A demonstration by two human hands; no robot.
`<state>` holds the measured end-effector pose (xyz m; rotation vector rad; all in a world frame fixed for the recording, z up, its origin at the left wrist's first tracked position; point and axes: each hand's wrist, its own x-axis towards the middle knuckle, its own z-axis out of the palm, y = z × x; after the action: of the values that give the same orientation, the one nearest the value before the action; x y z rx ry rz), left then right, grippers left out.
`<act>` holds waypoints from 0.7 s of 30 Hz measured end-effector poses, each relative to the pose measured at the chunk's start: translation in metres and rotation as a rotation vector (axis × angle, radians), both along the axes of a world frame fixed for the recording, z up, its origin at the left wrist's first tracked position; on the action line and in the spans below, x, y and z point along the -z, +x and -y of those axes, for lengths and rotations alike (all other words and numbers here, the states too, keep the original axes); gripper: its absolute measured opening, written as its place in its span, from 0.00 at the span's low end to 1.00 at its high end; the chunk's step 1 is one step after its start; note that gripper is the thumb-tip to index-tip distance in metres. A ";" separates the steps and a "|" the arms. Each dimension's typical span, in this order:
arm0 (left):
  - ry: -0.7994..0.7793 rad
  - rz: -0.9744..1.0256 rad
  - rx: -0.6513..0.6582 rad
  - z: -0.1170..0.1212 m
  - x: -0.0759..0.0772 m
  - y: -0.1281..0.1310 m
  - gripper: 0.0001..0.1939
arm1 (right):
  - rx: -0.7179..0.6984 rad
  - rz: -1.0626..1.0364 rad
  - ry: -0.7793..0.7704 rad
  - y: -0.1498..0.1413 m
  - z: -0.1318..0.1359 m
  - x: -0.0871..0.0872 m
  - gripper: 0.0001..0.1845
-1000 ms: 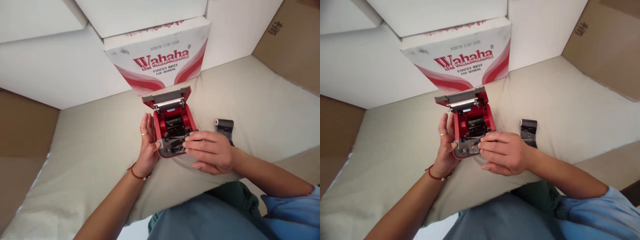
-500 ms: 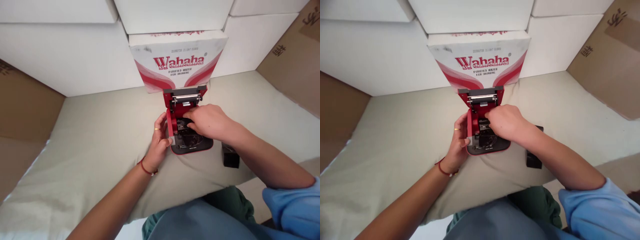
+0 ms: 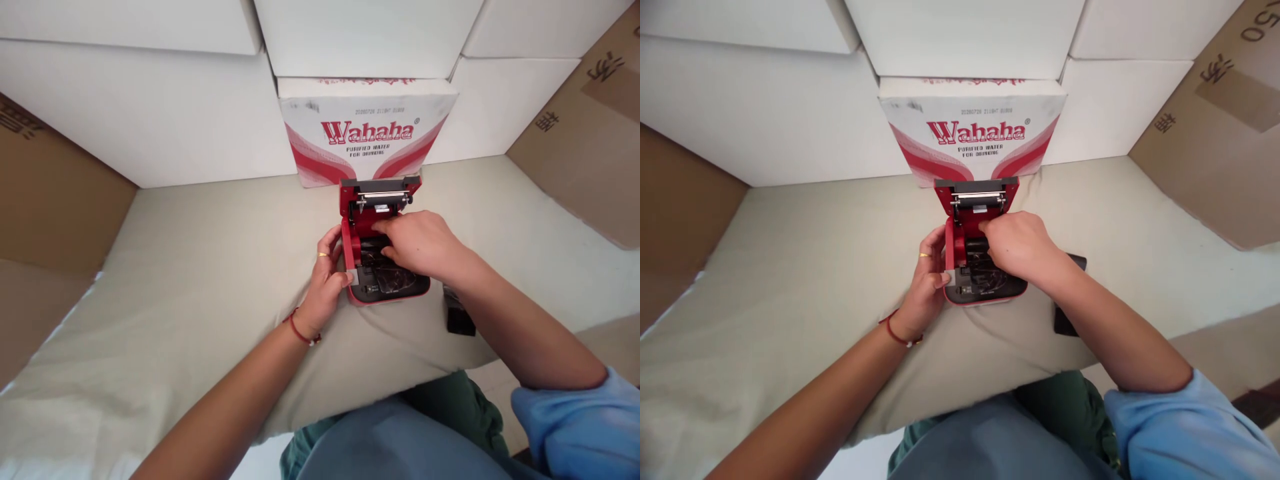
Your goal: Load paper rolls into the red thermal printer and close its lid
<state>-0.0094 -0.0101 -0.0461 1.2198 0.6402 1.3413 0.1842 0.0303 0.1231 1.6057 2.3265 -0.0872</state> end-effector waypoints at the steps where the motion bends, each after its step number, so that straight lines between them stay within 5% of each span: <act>1: -0.003 0.001 -0.001 0.000 0.000 0.000 0.47 | 0.001 -0.004 -0.001 -0.001 0.000 0.000 0.23; 14: -0.011 -0.009 -0.050 0.000 -0.001 0.002 0.44 | 0.037 -0.072 0.053 0.002 0.000 0.009 0.21; 21: -0.084 0.099 -0.094 0.000 -0.002 0.003 0.41 | 0.152 -0.446 0.034 0.019 0.005 0.021 0.21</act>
<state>-0.0064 -0.0101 -0.0442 1.0602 0.6831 1.4292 0.2035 0.0253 0.1023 1.9406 2.5231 -0.4884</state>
